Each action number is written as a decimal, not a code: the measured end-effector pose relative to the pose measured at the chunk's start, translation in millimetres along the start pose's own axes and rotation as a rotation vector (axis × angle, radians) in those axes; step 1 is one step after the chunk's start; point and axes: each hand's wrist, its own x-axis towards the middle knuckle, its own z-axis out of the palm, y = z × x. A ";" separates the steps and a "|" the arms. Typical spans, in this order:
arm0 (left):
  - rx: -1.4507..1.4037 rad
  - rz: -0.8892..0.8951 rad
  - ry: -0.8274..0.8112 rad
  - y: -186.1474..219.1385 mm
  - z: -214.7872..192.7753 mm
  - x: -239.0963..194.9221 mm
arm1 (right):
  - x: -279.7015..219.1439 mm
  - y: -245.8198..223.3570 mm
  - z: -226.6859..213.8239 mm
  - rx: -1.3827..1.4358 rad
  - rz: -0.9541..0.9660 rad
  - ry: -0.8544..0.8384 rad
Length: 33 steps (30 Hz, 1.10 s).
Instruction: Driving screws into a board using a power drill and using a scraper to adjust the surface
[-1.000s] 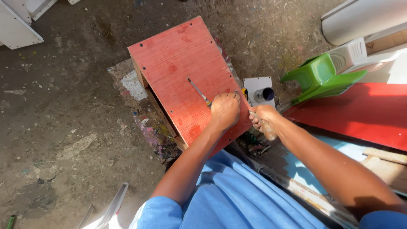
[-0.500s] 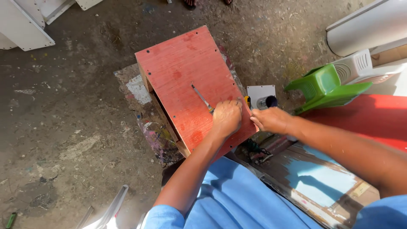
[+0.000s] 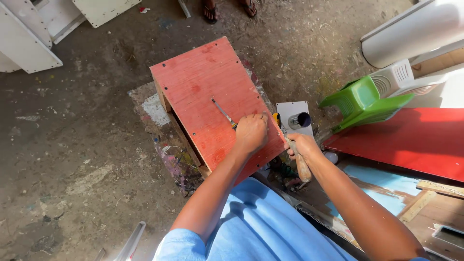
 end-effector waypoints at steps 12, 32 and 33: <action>-0.025 0.022 -0.005 -5.1 8.6 1.6 | 76.8 22.3 11.7 -0.153 0.108 -0.032; 0.021 0.001 -0.081 -4.1 -33.5 4.4 | 25.9 -46.3 9.0 -0.873 -0.202 -0.228; 0.027 -0.003 -0.079 -5.5 -26.2 4.5 | 40.3 -32.3 7.2 -0.874 -0.209 -0.234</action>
